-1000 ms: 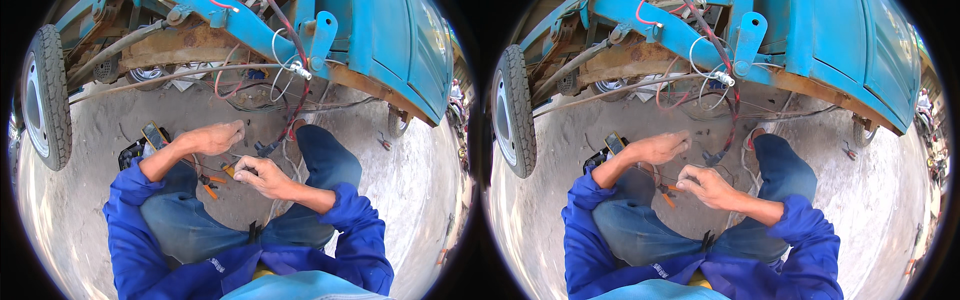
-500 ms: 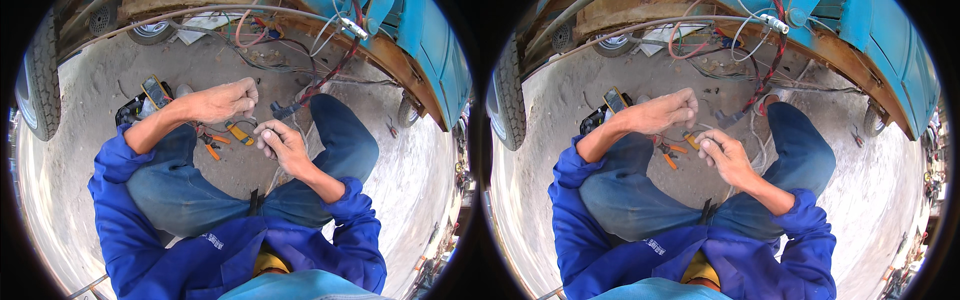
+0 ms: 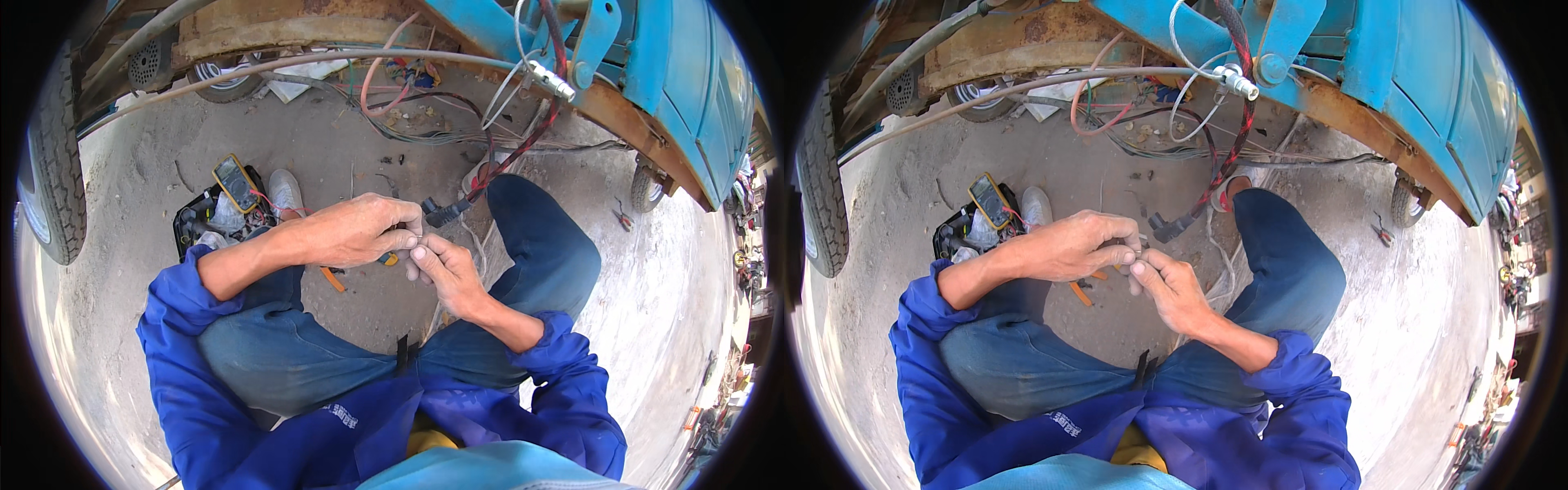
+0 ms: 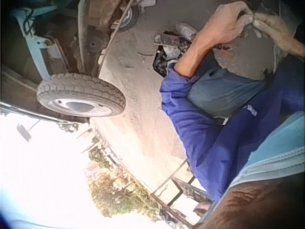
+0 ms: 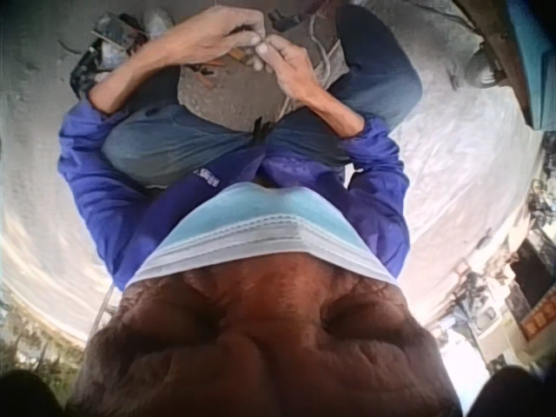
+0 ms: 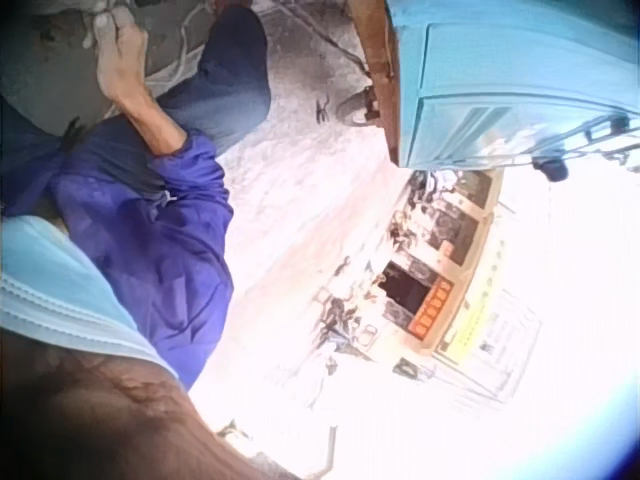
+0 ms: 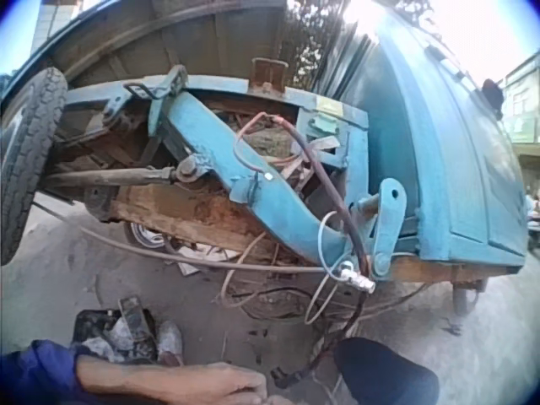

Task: The person strips wire insulation, twists exposed conductors, and connects them to terminals on a vehicle's wiring harness. They use a multimeter to test continuity and voltage at various points in the circuit.

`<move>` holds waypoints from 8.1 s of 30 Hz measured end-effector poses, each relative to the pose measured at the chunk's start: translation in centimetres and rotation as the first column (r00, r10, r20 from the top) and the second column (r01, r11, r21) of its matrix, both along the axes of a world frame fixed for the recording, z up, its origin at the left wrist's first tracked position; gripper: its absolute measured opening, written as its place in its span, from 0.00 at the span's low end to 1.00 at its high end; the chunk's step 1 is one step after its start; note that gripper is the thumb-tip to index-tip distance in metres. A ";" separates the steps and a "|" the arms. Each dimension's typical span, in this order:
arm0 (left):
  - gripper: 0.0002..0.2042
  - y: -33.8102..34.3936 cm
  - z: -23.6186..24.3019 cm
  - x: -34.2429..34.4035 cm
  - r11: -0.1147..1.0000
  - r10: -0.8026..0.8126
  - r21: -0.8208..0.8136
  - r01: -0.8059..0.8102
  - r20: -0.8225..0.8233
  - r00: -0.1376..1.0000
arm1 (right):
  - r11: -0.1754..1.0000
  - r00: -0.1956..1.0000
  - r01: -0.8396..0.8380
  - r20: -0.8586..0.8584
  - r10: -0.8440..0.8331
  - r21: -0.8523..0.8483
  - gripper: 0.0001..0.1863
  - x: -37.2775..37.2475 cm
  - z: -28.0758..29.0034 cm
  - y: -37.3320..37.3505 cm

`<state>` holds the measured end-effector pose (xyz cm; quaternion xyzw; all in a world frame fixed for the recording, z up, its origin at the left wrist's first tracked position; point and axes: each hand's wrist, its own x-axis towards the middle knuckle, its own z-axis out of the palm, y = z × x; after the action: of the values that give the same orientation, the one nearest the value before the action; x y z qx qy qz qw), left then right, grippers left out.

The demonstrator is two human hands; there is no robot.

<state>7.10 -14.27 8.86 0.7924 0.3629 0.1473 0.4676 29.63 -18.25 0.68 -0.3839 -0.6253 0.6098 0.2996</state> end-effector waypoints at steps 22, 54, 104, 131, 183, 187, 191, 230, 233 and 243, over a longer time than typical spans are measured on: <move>0.10 0.6 0.7 0.1 0.964 0.181 0.194 -0.184 0.031 0.983 | 0.913 0.798 0.402 -0.517 -0.310 0.072 0.12 1.7 1.8 1.2; 0.16 2.1 -0.5 2.3 0.989 -0.146 0.016 0.148 -0.105 0.984 | 0.925 0.737 0.352 -0.565 -0.370 -0.147 0.07 3.8 3.3 3.9; 0.14 11.5 -12.4 -10.1 0.529 0.845 -0.105 -0.842 0.150 0.513 | 0.861 0.794 0.302 -0.393 -0.465 -0.408 0.17 6.7 -2.4 4.7; 0.09 13.7 -13.9 -9.6 0.479 0.873 -0.545 -0.688 0.376 0.310 | 0.898 0.853 0.333 -0.313 -0.417 -0.288 0.14 7.4 -1.6 3.4; 0.08 14.7 -13.5 -9.5 0.433 0.797 -0.089 -0.897 0.502 0.335 | 0.637 0.796 -0.270 0.540 -0.274 0.722 0.16 -4.7 34.0 10.2; 0.09 14.7 -13.7 -9.5 0.424 0.804 -0.072 -0.903 0.489 0.338 | 0.642 0.791 -0.278 0.549 -0.269 0.715 0.14 -4.5 34.1 10.2; 0.09 14.8 -13.9 -9.5 0.432 0.804 -0.077 -0.899 0.484 0.345 | 0.622 0.769 -0.295 0.566 -0.296 0.726 0.14 -4.4 34.2 10.6; 0.10 15.7 -11.8 -8.4 0.244 0.818 -0.251 -0.936 0.572 0.060 | 0.812 0.825 -0.353 0.564 0.037 0.464 0.09 -4.9 33.6 13.9; 0.10 15.9 -11.9 -8.5 0.211 0.824 -0.228 -0.951 0.564 0.048 | 0.908 0.894 -0.198 0.449 0.012 0.370 0.04 -5.2 33.9 13.2; 0.12 16.2 -12.7 -8.7 0.251 0.838 -0.273 -0.929 0.542 0.067 | 0.809 0.889 -0.225 0.454 -0.058 0.543 0.05 -5.3 32.5 12.3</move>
<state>-1.65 1.96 -3.80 0.3434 0.5886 0.6650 0.3057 24.36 -5.98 33.15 -0.3751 -0.8500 0.2963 0.2215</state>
